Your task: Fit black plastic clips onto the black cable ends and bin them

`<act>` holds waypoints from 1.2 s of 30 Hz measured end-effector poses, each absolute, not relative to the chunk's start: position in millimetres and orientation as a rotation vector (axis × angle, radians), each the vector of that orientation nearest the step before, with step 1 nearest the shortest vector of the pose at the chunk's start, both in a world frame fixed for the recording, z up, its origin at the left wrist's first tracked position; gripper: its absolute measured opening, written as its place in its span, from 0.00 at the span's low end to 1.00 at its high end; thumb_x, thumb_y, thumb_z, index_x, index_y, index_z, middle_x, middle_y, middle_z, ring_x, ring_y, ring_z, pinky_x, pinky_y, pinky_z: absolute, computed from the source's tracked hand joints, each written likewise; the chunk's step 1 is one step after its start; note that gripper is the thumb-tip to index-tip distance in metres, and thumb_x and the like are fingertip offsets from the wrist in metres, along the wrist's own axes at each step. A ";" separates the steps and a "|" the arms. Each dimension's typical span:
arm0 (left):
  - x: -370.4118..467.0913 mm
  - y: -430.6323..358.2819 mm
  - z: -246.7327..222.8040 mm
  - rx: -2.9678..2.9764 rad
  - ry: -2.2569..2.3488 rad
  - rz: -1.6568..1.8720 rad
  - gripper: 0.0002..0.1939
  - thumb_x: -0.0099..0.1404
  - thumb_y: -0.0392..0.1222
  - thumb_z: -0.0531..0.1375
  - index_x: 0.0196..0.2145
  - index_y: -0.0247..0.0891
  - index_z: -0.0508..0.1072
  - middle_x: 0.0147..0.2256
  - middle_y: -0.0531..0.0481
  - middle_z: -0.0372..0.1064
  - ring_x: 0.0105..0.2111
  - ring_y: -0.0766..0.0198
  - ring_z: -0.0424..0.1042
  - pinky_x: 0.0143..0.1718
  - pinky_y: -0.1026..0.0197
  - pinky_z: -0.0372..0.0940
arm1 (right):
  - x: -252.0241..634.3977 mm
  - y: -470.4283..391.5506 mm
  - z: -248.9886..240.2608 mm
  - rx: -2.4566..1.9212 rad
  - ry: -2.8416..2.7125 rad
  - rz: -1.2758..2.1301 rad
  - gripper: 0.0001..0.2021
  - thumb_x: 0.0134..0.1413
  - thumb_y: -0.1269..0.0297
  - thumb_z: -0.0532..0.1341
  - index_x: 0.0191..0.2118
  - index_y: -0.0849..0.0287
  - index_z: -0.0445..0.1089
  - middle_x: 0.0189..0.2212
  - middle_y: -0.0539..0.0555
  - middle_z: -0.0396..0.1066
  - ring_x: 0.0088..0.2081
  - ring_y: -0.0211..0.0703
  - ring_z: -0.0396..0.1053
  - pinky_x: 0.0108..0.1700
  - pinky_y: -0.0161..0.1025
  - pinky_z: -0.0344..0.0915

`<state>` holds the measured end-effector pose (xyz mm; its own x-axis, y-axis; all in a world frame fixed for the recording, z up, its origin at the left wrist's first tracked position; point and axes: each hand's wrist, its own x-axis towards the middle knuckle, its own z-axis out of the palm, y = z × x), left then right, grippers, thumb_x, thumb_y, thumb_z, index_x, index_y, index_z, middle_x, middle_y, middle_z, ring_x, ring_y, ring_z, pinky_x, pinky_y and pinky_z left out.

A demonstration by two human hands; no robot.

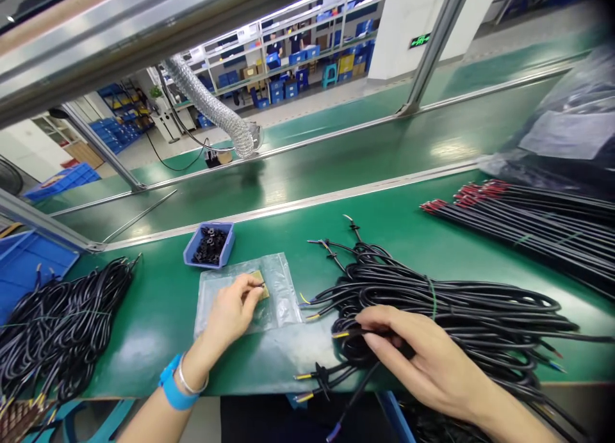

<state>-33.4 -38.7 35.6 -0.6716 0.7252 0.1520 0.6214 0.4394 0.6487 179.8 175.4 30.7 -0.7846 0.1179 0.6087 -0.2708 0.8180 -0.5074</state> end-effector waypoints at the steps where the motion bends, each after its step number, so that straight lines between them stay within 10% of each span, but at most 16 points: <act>1: -33.8 -38.4 33.9 1.304 2.658 0.922 0.09 0.69 0.41 0.54 0.40 0.39 0.74 0.37 0.46 0.78 0.36 0.57 0.77 0.37 0.57 0.70 | 179.5 175.6 31.1 0.115 -2.333 0.783 0.07 0.61 0.69 0.55 0.43 0.56 0.67 0.31 0.51 0.76 0.30 0.38 0.75 0.30 0.33 0.70; 15: -33.4 -35.3 33.3 1.629 2.695 0.473 0.10 0.64 0.36 0.59 0.27 0.41 0.78 0.33 0.46 0.75 0.37 0.55 0.67 0.38 0.52 0.62 | 176.2 174.0 30.0 0.154 -2.268 0.708 0.06 0.60 0.72 0.57 0.41 0.57 0.69 0.31 0.51 0.76 0.31 0.37 0.74 0.34 0.33 0.71; 22: 21.2 -16.2 35.2 0.607 2.034 1.656 0.15 0.65 0.48 0.59 0.26 0.37 0.66 0.46 0.40 0.75 0.35 0.59 0.77 0.37 0.55 0.71 | 169.1 168.9 32.2 0.167 -2.070 0.665 0.08 0.54 0.74 0.62 0.39 0.56 0.73 0.25 0.50 0.75 0.25 0.37 0.71 0.29 0.35 0.68; 36: 61.7 -5.1 31.2 0.485 1.663 1.864 0.14 0.62 0.49 0.65 0.28 0.36 0.69 0.44 0.44 0.75 0.34 0.64 0.77 0.39 0.61 0.73 | 166.2 166.4 27.8 0.162 -2.075 0.589 0.07 0.53 0.77 0.63 0.37 0.60 0.71 0.23 0.51 0.72 0.23 0.36 0.68 0.26 0.35 0.65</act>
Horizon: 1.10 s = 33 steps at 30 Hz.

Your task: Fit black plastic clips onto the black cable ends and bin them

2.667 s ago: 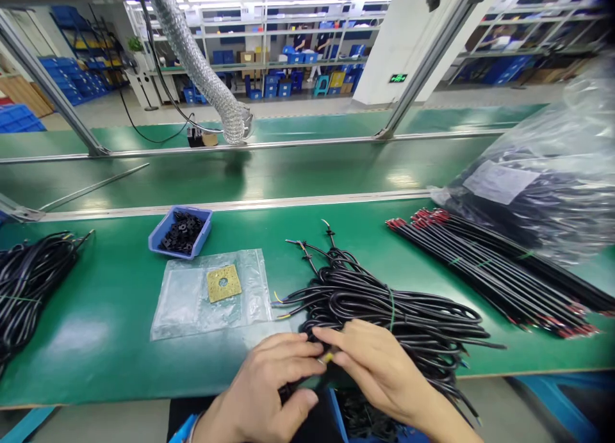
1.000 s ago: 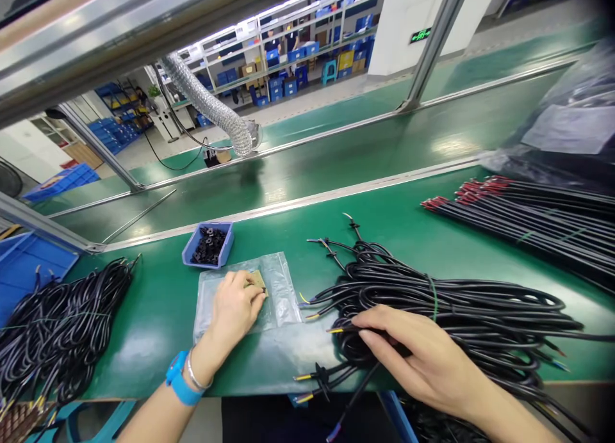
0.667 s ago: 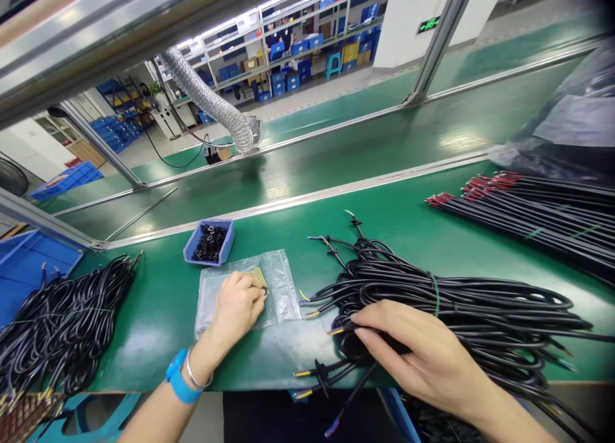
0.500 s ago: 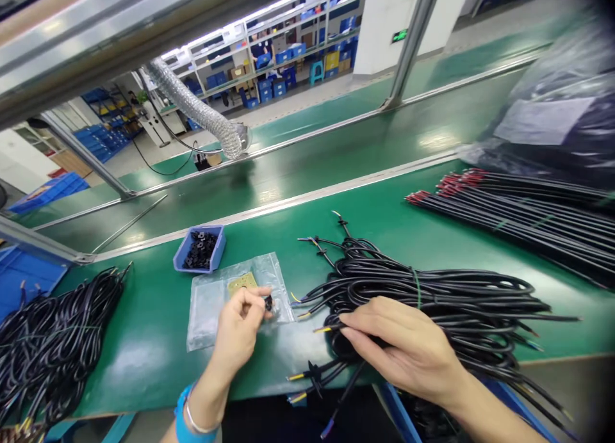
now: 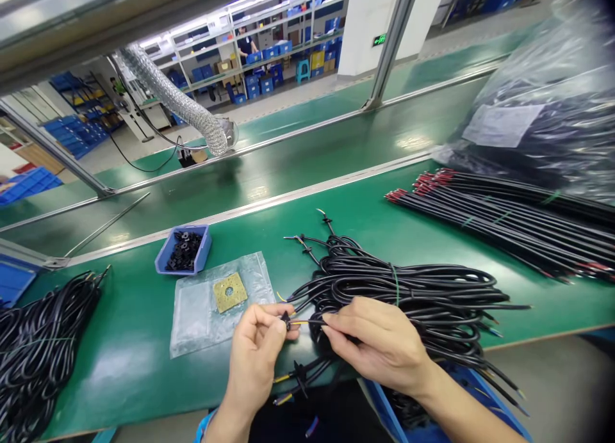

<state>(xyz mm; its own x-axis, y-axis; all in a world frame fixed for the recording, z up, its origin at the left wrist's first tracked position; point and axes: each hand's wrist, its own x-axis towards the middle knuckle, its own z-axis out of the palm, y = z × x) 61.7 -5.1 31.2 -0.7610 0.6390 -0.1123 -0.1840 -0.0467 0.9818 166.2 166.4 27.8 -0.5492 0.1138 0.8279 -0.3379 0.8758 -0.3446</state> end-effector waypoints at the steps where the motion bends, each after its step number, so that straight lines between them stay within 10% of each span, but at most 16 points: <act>1: 62.3 -5.9 31.6 0.503 1.653 1.865 0.13 0.61 0.47 0.66 0.29 0.36 0.69 0.44 0.44 0.74 0.36 0.64 0.77 0.41 0.61 0.73 | 166.4 166.6 27.9 0.164 -2.075 0.594 0.07 0.53 0.77 0.63 0.37 0.60 0.71 0.23 0.51 0.73 0.23 0.36 0.67 0.26 0.35 0.65; 13: 69.0 -4.4 34.0 0.463 1.664 1.868 0.13 0.57 0.42 0.70 0.38 0.38 0.73 0.44 0.44 0.76 0.45 0.58 0.76 0.46 0.60 0.71 | 169.9 167.8 26.0 0.205 -2.016 0.630 0.08 0.53 0.77 0.62 0.39 0.61 0.71 0.22 0.51 0.71 0.22 0.35 0.64 0.24 0.35 0.60; 33: 88.4 24.4 21.3 0.792 1.819 1.878 0.08 0.49 0.42 0.74 0.30 0.45 0.83 0.28 0.49 0.73 0.28 0.66 0.71 0.29 0.68 0.66 | 177.5 172.8 15.1 0.294 -2.254 0.736 0.08 0.63 0.72 0.52 0.35 0.60 0.67 0.22 0.51 0.66 0.24 0.38 0.58 0.27 0.38 0.54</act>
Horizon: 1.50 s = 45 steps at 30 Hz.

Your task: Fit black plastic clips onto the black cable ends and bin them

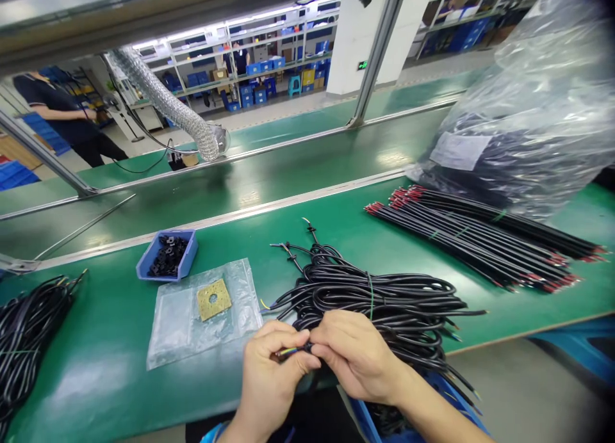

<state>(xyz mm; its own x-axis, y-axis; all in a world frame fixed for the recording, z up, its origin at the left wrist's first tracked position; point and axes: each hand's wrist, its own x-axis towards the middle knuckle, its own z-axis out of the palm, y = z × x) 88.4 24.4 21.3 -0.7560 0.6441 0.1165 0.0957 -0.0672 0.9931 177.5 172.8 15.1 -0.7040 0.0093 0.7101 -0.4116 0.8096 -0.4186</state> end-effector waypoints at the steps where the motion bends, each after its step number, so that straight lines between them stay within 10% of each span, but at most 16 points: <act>1: 89.1 25.5 21.0 0.819 1.839 1.865 0.08 0.49 0.41 0.74 0.30 0.45 0.83 0.28 0.49 0.74 0.28 0.66 0.71 0.30 0.68 0.66 | 177.6 172.9 14.1 0.301 -2.249 0.750 0.08 0.63 0.72 0.52 0.34 0.60 0.67 0.22 0.51 0.65 0.23 0.38 0.57 0.27 0.37 0.54; 45: 97.2 17.2 12.3 0.374 1.473 1.866 0.14 0.56 0.39 0.69 0.40 0.36 0.73 0.34 0.48 0.76 0.31 0.66 0.75 0.36 0.64 0.71 | 181.1 176.7 24.2 0.282 -2.350 0.682 0.07 0.59 0.75 0.55 0.35 0.60 0.70 0.17 0.45 0.59 0.19 0.33 0.54 0.23 0.36 0.49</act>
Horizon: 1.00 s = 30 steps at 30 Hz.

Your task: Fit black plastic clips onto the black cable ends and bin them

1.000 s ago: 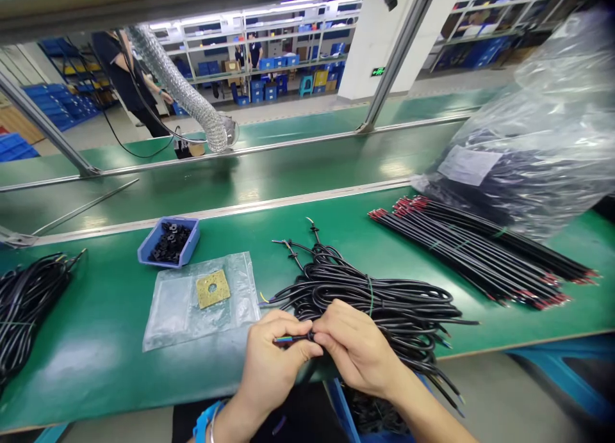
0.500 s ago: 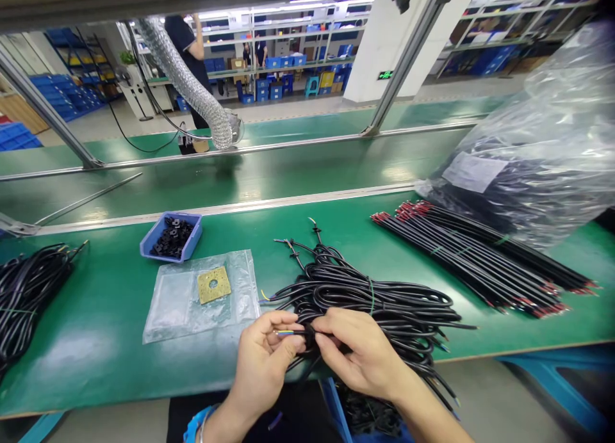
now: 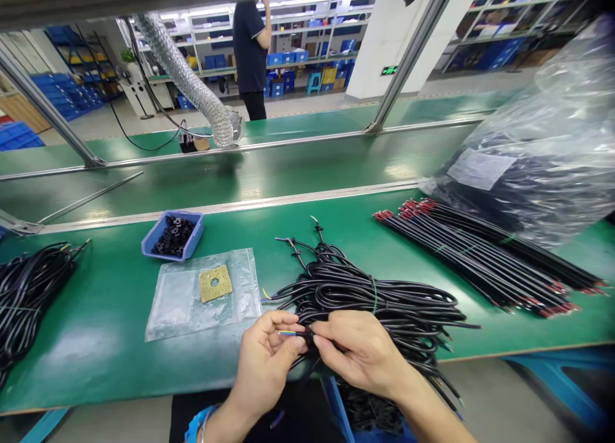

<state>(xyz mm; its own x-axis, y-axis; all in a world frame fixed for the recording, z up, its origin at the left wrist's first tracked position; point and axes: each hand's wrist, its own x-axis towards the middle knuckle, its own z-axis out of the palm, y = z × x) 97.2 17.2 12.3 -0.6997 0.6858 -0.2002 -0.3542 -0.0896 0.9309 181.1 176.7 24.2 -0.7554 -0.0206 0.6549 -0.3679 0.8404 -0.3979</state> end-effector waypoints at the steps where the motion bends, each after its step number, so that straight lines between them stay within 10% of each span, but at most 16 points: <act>1: 96.3 15.8 13.2 0.400 1.498 1.854 0.14 0.56 0.39 0.68 0.40 0.36 0.73 0.35 0.47 0.76 0.32 0.65 0.75 0.36 0.63 0.70 | 181.5 176.6 24.8 0.283 -2.352 0.683 0.07 0.59 0.74 0.56 0.35 0.60 0.70 0.17 0.45 0.60 0.19 0.33 0.54 0.23 0.36 0.49; 9: 111.6 0.1 15.0 1.460 1.914 1.364 0.11 0.56 0.38 0.67 0.40 0.41 0.81 0.36 0.45 0.80 0.37 0.53 0.74 0.40 0.52 0.68 | 187.3 182.8 43.1 0.256 -2.418 0.942 0.08 0.59 0.71 0.55 0.38 0.60 0.72 0.30 0.54 0.70 0.32 0.41 0.66 0.33 0.38 0.64; 20: 114.3 -9.1 17.1 1.569 1.920 1.424 0.09 0.56 0.31 0.64 0.36 0.36 0.80 0.33 0.44 0.79 0.35 0.56 0.75 0.39 0.55 0.68 | 122.4 178.0 41.4 0.085 -2.754 0.066 0.09 0.48 0.73 0.68 0.23 0.59 0.69 0.24 0.56 0.66 0.34 0.48 0.62 0.33 0.43 0.56; 30: 27.2 -57.8 37.7 1.106 2.433 1.448 0.06 0.64 0.39 0.60 0.34 0.40 0.78 0.37 0.45 0.77 0.38 0.57 0.75 0.41 0.57 0.69 | 149.7 191.6 23.2 0.189 -2.394 0.302 0.09 0.62 0.73 0.53 0.46 0.60 0.65 0.37 0.56 0.73 0.39 0.44 0.70 0.42 0.43 0.66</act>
<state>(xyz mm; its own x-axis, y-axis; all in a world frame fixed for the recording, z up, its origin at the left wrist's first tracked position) 27.2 -57.8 37.7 -0.7307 0.6296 0.2640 0.5323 0.2833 0.7978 149.7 191.6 23.2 -0.7401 -0.0528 0.6704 -0.2174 0.9622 -0.1643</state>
